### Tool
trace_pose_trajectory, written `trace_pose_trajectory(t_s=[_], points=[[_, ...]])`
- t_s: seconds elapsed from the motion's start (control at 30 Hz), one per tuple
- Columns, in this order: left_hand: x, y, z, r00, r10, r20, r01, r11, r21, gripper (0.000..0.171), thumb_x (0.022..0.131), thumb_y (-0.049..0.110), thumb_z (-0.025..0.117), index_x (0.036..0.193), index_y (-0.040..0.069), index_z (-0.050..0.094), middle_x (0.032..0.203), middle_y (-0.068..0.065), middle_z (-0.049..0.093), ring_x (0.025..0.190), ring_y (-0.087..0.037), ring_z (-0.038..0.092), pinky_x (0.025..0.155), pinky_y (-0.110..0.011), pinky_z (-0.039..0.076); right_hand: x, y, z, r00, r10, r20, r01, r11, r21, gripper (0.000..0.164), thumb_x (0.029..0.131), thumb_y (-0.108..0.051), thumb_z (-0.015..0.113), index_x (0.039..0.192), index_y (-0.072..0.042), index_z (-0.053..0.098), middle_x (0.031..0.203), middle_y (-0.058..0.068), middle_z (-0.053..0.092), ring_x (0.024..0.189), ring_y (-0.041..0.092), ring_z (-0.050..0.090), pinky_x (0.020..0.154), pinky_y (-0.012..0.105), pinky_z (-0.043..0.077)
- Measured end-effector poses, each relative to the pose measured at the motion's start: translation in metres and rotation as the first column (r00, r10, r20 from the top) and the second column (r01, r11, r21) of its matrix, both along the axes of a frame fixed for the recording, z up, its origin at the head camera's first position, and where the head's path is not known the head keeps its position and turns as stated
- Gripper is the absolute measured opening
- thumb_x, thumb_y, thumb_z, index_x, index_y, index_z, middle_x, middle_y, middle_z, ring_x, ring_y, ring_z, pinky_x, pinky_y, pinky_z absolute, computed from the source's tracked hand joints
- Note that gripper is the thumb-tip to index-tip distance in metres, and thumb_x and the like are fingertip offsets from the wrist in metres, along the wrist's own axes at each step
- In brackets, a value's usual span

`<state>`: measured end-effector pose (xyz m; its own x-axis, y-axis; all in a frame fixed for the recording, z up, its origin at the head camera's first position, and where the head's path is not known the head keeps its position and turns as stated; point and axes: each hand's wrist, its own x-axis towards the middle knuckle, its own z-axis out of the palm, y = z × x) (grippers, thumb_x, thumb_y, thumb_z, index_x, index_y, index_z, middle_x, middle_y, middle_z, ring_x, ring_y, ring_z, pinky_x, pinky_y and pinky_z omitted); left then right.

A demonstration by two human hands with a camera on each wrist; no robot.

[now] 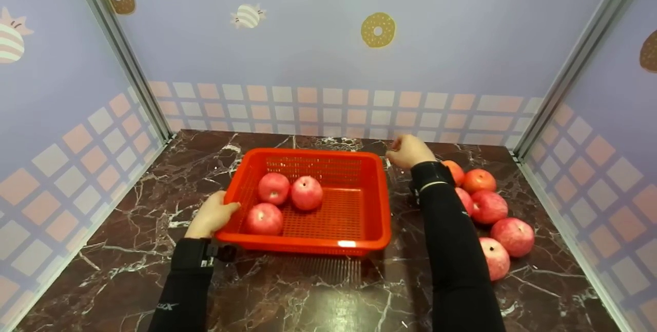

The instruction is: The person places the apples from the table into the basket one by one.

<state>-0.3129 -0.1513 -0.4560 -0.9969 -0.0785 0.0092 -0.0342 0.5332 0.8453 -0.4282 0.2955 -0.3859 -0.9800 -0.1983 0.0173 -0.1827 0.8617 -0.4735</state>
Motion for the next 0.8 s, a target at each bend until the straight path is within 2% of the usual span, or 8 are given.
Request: trace_pose_trajectory(t_s=[0.17, 0.3, 0.4, 0.53, 0.67, 0.8], points=[[0.000, 0.000, -0.001, 1.000, 0.001, 0.004, -0.001, 1.000, 0.013, 0.046, 0.088, 0.000, 0.050, 0.133, -0.009, 0.059, 0.124, -0.028, 0.067, 0.113, -0.040, 0.064, 0.103, -0.052, 0.051, 0.001, 0.018, -0.010, 0.997, -0.075, 0.034, 0.071, 0.991, 0.110, 0.042, 0.096, -0.026, 0.062, 0.120, 0.007, 0.060, 0.121, 0.032, 0.065, 0.112, 0.048, 0.062, 0.098, 0.062, 0.049], [0.000, 0.000, -0.001, 1.000, 0.000, 0.003, -0.001, 1.000, 0.018, 0.044, 0.088, 0.000, 0.050, 0.131, -0.009, 0.060, 0.123, -0.027, 0.068, 0.111, -0.039, 0.064, 0.102, -0.052, 0.051, 0.005, 0.026, -0.017, 0.990, -0.129, 0.050, 0.119, 0.979, 0.168, 0.041, 0.095, -0.026, 0.063, 0.116, 0.009, 0.059, 0.117, 0.033, 0.064, 0.108, 0.050, 0.062, 0.092, 0.062, 0.051], [0.000, 0.000, 0.000, 1.000, 0.001, -0.001, -0.001, 1.000, 0.005, 0.045, 0.089, 0.001, 0.050, 0.131, -0.009, 0.060, 0.123, -0.028, 0.068, 0.112, -0.040, 0.064, 0.103, -0.052, 0.051, 0.009, 0.028, -0.021, 0.986, -0.159, 0.058, 0.144, 0.967, 0.208, 0.053, 0.094, -0.029, 0.065, 0.129, 0.010, 0.056, 0.126, 0.036, 0.061, 0.115, 0.056, 0.058, 0.095, 0.067, 0.050], [0.000, -0.001, 0.001, 1.000, 0.002, -0.003, -0.002, 1.000, -0.006, 0.046, 0.088, 0.002, 0.050, 0.132, -0.009, 0.059, 0.123, -0.028, 0.068, 0.114, -0.041, 0.064, 0.104, -0.053, 0.050, 0.010, 0.029, -0.030, 0.985, -0.166, 0.038, 0.151, 0.955, 0.254, 0.062, 0.092, -0.035, 0.069, 0.129, 0.013, 0.059, 0.129, 0.039, 0.060, 0.118, 0.059, 0.057, 0.102, 0.072, 0.044], [0.000, -0.001, 0.001, 1.000, 0.004, -0.003, -0.004, 1.000, -0.013, 0.047, 0.088, 0.003, 0.050, 0.133, -0.009, 0.059, 0.122, -0.029, 0.068, 0.113, -0.041, 0.065, 0.103, -0.053, 0.051, 0.011, 0.032, -0.039, 0.986, -0.162, 0.023, 0.151, 0.953, 0.264, 0.056, 0.089, -0.037, 0.072, 0.112, 0.013, 0.064, 0.118, 0.038, 0.066, 0.107, 0.055, 0.064, 0.096, 0.067, 0.049], [-0.001, -0.001, 0.000, 1.000, 0.001, -0.011, -0.001, 1.000, -0.028, 0.046, 0.088, 0.003, 0.051, 0.132, -0.009, 0.059, 0.122, -0.028, 0.069, 0.112, -0.040, 0.065, 0.103, -0.052, 0.051, 0.010, 0.034, -0.047, 0.985, -0.171, 0.031, 0.157, 0.953, 0.260, 0.062, 0.088, -0.037, 0.073, 0.119, 0.015, 0.060, 0.119, 0.038, 0.066, 0.107, 0.055, 0.064, 0.095, 0.067, 0.050]])
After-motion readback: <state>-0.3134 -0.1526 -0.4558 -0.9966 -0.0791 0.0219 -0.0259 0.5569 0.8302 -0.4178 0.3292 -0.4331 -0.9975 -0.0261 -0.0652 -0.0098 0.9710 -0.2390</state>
